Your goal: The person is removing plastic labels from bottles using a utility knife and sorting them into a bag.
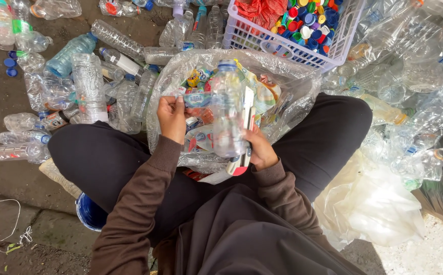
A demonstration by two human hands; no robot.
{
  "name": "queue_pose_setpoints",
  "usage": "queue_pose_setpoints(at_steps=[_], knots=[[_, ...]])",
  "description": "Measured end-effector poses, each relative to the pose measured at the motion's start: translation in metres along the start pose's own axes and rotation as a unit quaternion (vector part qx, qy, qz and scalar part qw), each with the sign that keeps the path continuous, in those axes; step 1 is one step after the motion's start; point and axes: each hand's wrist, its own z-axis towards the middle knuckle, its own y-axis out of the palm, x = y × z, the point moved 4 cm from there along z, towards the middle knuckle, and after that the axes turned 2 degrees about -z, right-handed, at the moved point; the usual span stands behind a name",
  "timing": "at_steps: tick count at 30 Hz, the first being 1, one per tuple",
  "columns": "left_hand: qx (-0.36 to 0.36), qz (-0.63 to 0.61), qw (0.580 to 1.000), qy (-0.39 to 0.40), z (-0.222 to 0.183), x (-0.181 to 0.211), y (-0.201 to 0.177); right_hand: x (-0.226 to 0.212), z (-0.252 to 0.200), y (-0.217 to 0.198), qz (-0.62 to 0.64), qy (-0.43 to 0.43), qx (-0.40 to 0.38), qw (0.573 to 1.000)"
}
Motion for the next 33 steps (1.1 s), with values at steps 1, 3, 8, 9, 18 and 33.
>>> queue_pose_setpoints(at_steps=[1,3,8,9,18,33], knots=[[0.0,0.0,1.0,0.001,-0.001,0.006,-0.001,-0.006,-0.004,0.012,0.0,0.0,-0.001,1.0],[0.014,0.049,0.998,0.035,-0.001,0.019,0.001,-0.019,-0.012,0.026,0.056,0.021,0.103,0.993],[0.017,0.035,0.997,0.071,0.004,0.023,-0.011,-0.028,-0.017,-0.009,0.099,0.041,0.216,0.971],[0.007,0.047,0.994,0.1,0.002,0.034,-0.01,-0.041,-0.021,-0.006,0.088,0.051,0.267,0.958],[-0.166,0.4,0.874,0.22,-0.043,0.083,0.036,-0.309,-0.137,-0.157,-0.014,-0.443,0.308,0.842],[0.031,0.314,0.921,0.23,0.152,0.143,-0.07,-0.254,-0.015,-0.166,0.229,-0.163,0.229,0.932]])
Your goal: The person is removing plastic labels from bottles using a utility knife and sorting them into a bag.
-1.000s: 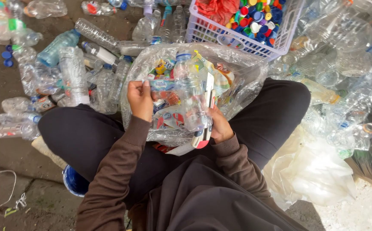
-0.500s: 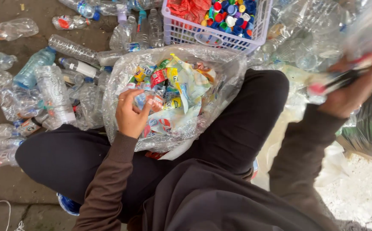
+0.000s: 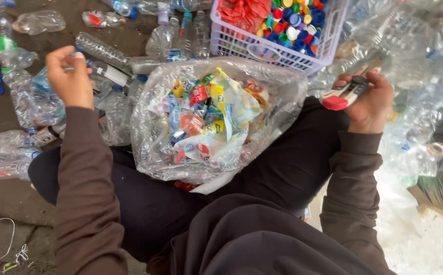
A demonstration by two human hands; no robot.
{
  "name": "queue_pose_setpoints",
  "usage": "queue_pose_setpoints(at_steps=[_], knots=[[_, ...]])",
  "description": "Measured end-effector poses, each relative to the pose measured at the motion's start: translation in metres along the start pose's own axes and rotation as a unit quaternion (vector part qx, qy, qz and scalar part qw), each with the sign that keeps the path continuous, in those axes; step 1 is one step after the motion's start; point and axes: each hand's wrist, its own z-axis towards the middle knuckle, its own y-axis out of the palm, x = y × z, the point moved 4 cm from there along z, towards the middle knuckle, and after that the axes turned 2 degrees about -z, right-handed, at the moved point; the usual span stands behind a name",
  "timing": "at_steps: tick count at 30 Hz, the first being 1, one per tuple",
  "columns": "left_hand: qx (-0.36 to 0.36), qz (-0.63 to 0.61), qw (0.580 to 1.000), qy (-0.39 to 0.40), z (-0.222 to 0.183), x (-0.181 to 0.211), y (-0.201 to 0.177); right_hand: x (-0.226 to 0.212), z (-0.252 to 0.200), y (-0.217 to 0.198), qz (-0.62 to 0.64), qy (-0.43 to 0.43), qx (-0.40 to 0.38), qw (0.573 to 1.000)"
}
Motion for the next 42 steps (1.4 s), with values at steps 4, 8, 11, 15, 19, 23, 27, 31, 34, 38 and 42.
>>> queue_pose_setpoints(at_steps=[4,8,11,15,19,23,27,31,34,38,42], knots=[[-0.008,-0.015,0.982,-0.186,0.017,-0.153,0.011,0.035,0.049,0.027,0.022,0.105,-0.103,0.989],[-0.095,0.27,0.929,-0.235,-0.014,-0.236,0.013,0.063,0.065,0.049,-0.059,0.111,-0.06,0.99],[-0.135,0.365,0.862,-0.326,-0.051,-0.288,0.018,0.071,0.067,0.061,-0.126,0.117,-0.059,0.983],[-0.15,0.344,0.797,-0.472,-0.096,-0.343,0.022,0.072,0.073,0.08,-0.161,0.089,-0.063,0.981],[-0.21,0.391,0.742,-0.502,-0.102,-0.339,0.031,0.082,0.079,0.103,-0.206,0.076,-0.015,0.975],[-0.155,0.377,0.8,-0.439,-0.079,-0.32,0.042,0.094,0.083,0.108,-0.271,0.087,-0.023,0.958],[-0.114,0.289,0.881,-0.357,-0.058,-0.304,0.062,0.098,0.089,0.109,-0.305,0.082,-0.016,0.949],[-0.015,0.215,0.91,-0.355,-0.067,-0.351,0.054,0.103,0.089,0.11,-0.322,0.084,0.005,0.943],[0.007,0.226,0.92,-0.321,-0.062,-0.387,0.054,0.105,0.088,0.11,-0.311,0.084,0.004,0.947],[0.072,0.164,0.942,-0.283,-0.047,-0.395,0.06,0.102,0.088,0.107,-0.319,0.084,0.0,0.944],[0.102,0.234,0.896,-0.363,-0.018,-0.362,0.061,0.1,0.087,0.107,-0.316,0.08,-0.011,0.945]])
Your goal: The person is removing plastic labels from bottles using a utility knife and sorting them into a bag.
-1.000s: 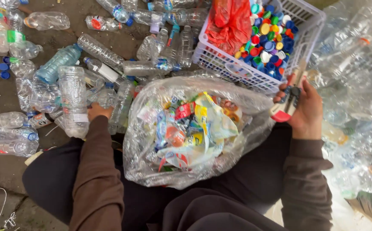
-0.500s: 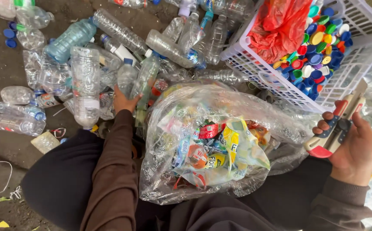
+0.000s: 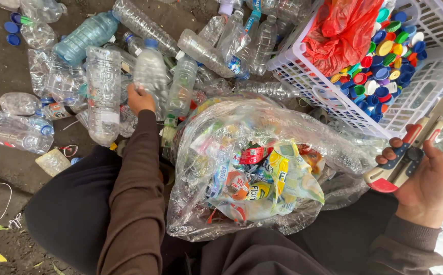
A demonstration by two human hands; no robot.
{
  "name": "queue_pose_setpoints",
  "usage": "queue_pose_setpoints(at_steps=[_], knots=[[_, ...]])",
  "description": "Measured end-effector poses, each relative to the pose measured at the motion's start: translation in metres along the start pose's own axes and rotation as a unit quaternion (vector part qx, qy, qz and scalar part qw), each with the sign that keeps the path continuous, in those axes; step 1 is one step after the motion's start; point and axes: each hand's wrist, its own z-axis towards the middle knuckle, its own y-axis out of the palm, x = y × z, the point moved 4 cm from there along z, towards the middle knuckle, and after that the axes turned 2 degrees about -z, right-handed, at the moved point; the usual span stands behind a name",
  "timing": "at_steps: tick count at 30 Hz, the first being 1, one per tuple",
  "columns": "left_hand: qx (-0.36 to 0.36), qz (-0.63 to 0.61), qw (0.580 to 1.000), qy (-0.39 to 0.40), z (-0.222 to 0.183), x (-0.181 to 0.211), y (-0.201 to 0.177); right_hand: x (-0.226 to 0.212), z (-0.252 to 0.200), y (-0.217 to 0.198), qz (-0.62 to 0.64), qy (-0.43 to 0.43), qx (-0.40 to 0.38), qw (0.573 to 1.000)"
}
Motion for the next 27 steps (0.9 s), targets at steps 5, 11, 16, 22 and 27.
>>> queue_pose_setpoints(at_steps=[5,11,16,22,27], knots=[[0.072,0.06,0.996,0.007,0.004,0.02,-0.027,0.0,-0.003,-0.007,-0.015,-0.006,0.008,1.0],[0.105,0.034,0.992,0.066,0.024,0.021,-0.036,0.001,0.0,-0.013,-0.003,-0.004,0.003,1.0],[0.149,-0.062,0.934,0.319,-0.018,0.145,-0.081,0.002,-0.008,-0.01,-0.042,-0.041,0.033,0.998],[0.058,-0.05,0.78,0.621,-0.213,0.324,-0.197,0.012,-0.04,0.039,-0.099,-0.126,0.048,0.986],[0.027,0.123,0.669,0.733,-0.369,0.3,-0.234,0.032,-0.089,0.099,-0.295,-0.223,-0.037,0.928]])
